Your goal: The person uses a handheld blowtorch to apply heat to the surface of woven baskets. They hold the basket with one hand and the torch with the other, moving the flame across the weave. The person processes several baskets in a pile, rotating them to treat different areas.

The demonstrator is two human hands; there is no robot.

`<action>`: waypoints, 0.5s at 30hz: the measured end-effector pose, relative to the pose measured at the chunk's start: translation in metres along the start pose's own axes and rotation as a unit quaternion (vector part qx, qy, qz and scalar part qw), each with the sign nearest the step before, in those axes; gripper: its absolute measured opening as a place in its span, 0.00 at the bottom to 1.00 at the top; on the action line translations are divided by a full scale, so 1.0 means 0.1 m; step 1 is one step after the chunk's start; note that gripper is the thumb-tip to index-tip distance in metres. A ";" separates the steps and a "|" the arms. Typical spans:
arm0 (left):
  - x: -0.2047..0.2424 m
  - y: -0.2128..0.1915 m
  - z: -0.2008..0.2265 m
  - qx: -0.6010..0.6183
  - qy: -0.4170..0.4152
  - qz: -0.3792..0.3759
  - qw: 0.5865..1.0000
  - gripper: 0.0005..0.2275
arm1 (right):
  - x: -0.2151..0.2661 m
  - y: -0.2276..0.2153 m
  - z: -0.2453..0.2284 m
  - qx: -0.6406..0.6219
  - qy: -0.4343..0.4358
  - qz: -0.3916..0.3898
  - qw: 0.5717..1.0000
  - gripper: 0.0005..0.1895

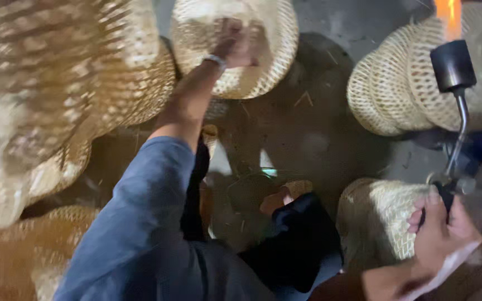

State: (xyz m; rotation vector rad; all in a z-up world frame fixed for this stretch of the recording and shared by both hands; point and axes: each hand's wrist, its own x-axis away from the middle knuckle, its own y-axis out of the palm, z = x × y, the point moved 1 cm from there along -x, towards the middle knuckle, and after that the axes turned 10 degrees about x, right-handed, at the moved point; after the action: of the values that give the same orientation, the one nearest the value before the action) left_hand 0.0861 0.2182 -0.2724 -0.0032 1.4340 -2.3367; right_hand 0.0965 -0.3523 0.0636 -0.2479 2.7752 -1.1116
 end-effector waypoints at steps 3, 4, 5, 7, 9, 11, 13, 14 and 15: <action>0.05 0.10 -0.31 -0.013 -0.090 -0.078 0.993 0.50 | -0.08 0.01 0.09 -0.019 0.014 0.003 1.000 0.12; 0.07 0.12 -0.41 -0.017 -0.120 -0.109 0.987 0.49 | -0.08 0.01 0.08 -0.010 0.018 0.036 0.999 0.09; 0.12 0.13 -0.47 -0.007 -0.137 -0.114 0.984 0.48 | -0.07 0.03 0.09 -0.003 0.021 0.068 0.997 0.07; 0.21 0.10 -0.54 0.009 -0.162 -0.120 0.979 0.46 | -0.08 0.04 0.07 -0.011 0.024 0.110 0.994 0.06; 0.33 0.02 -0.49 -0.015 -0.158 -0.086 0.984 0.43 | -0.10 0.03 0.03 -0.046 0.021 0.129 0.990 0.09; 0.34 -0.03 -0.29 -0.042 -0.112 -0.041 0.992 0.40 | -0.12 0.02 -0.01 -0.059 0.016 0.142 0.988 0.09; 0.31 -0.12 -0.05 -0.041 -0.065 -0.021 0.997 0.38 | -0.14 0.02 -0.05 -0.071 0.008 0.154 0.985 0.09; 0.19 -0.05 0.15 0.016 -0.045 -0.024 0.999 0.36 | -0.16 0.02 -0.06 -0.077 0.004 0.160 0.984 0.10; 0.09 0.06 0.37 0.071 -0.028 -0.028 0.997 0.35 | -0.16 0.03 -0.07 -0.084 -0.001 0.163 0.983 0.11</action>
State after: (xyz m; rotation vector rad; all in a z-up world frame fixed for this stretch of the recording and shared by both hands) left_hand 0.0869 0.1812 -0.2615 -0.0681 1.2539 -2.4592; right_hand 0.1106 -0.3425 0.0676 0.1828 2.7749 -0.8005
